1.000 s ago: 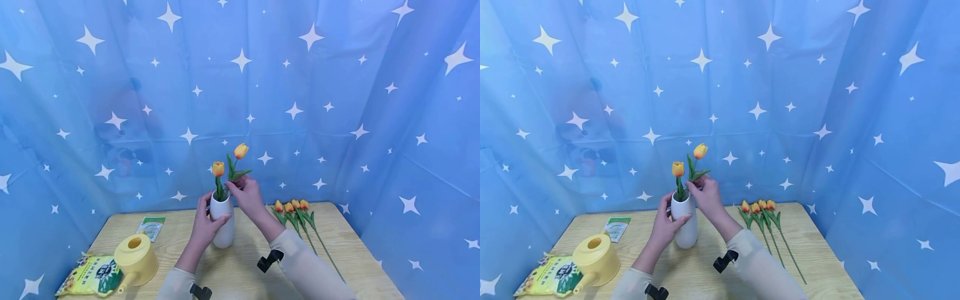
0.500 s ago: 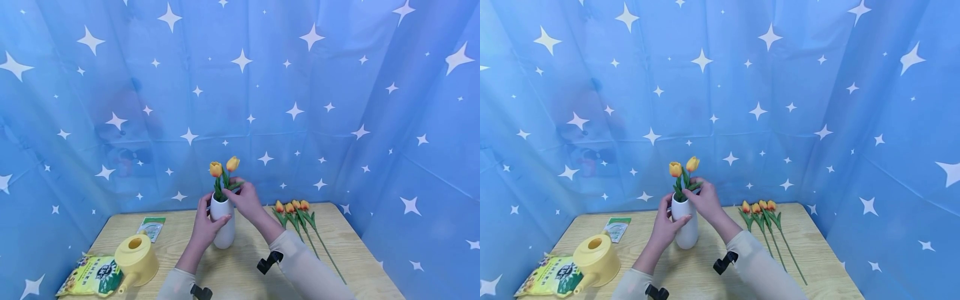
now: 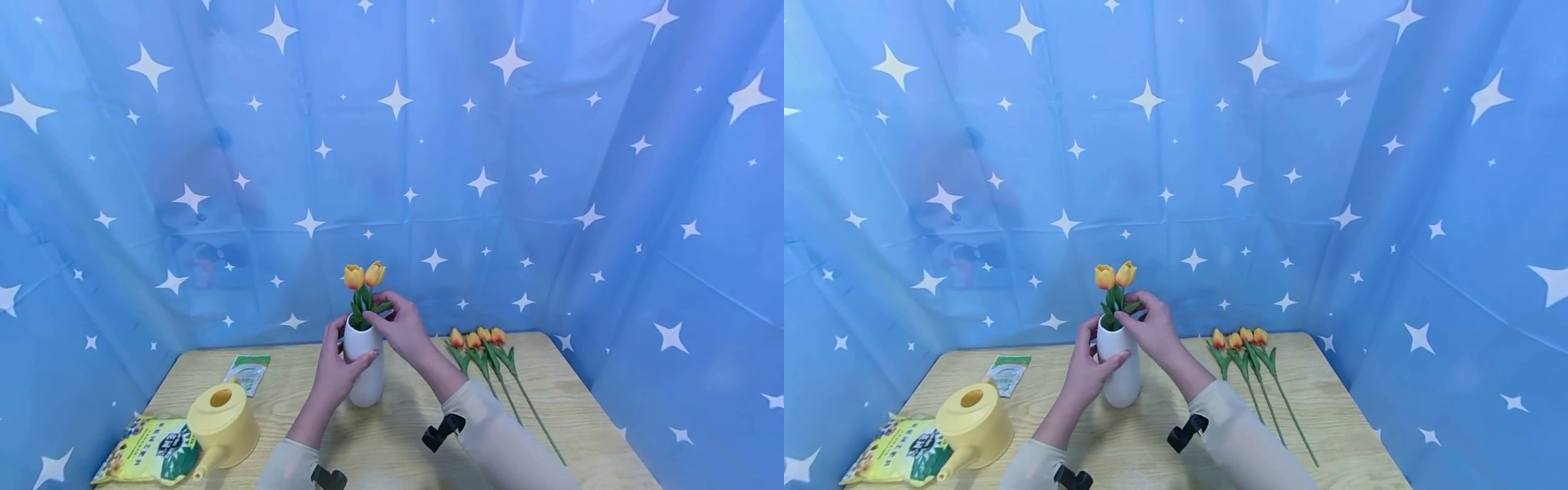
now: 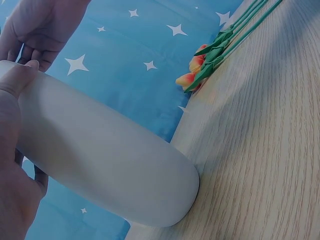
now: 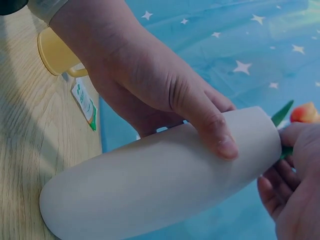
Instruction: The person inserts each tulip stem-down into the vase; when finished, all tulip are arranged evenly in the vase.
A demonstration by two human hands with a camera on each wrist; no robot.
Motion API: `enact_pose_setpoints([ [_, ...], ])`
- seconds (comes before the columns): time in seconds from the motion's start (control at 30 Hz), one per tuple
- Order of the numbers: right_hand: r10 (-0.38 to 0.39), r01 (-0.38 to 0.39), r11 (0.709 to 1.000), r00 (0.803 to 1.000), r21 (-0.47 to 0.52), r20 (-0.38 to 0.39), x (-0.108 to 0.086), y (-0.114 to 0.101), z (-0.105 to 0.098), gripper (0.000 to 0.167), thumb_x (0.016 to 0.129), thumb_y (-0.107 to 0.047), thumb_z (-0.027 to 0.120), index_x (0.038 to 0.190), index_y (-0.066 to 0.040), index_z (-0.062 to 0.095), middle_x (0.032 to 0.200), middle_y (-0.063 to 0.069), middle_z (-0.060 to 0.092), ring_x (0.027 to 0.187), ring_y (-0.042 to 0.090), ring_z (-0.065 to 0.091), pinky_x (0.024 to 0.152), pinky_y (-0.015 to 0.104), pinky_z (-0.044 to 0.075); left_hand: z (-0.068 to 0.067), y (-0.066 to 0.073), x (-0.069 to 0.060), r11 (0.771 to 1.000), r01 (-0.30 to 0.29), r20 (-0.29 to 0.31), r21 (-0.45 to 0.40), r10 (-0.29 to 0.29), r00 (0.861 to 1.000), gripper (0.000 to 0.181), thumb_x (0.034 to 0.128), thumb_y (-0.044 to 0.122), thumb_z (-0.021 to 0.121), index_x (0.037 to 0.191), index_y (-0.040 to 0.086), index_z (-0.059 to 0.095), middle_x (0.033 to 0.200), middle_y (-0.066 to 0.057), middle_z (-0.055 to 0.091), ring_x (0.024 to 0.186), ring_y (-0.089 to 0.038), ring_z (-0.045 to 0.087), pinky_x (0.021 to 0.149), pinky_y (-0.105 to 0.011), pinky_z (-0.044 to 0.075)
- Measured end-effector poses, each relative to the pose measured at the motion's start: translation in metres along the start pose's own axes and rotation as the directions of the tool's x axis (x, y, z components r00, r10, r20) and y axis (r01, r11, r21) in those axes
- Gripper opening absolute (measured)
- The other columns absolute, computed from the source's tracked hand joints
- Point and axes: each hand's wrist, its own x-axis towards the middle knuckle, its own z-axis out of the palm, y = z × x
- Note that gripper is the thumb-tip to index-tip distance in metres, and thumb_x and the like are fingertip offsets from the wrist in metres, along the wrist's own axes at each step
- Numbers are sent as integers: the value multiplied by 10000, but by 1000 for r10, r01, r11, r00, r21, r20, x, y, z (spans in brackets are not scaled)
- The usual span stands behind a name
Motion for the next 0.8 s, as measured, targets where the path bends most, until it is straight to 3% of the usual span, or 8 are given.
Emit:
enact_pose_setpoints([
  [0.2, 0, 0, 1000, 1000, 0, 15, -2, -1, -1, 235, 1010, -141, 836, 1233, -120, 767, 1110, 31, 753, 1035, 324, 702, 810, 374, 615, 1, 0, 0, 1000, -4, -4, 2, 4, 1000, 867, 921, 393, 934, 1619, 309, 426, 1576, 1, 472, 1433, -319, 505, 1106, -683, 518],
  [0.5, 14, -14, 1000, 999, -17, 33, -7, -1, -7, 301, 1017, -163, 831, 1304, -126, 746, 1170, 37, 751, 1068, 253, 706, 859, 378, 611, 0, 2, 0, 1000, 9, -1, 4, -9, 1000, 874, 920, 396, 933, 1623, 312, 420, 1586, 9, 466, 1446, -311, 500, 1146, -683, 482],
  [0.8, 62, -61, 998, 998, -10, 30, -21, 5, -27, 322, 1023, -158, 816, 1331, -103, 736, 1166, 112, 740, 1085, 233, 676, 894, 379, 587, 0, 2, 0, 1000, 3, 2, -9, -3, 1000, 876, 920, 353, 939, 1625, 294, 423, 1584, -12, 467, 1441, -328, 506, 1140, -698, 477],
])
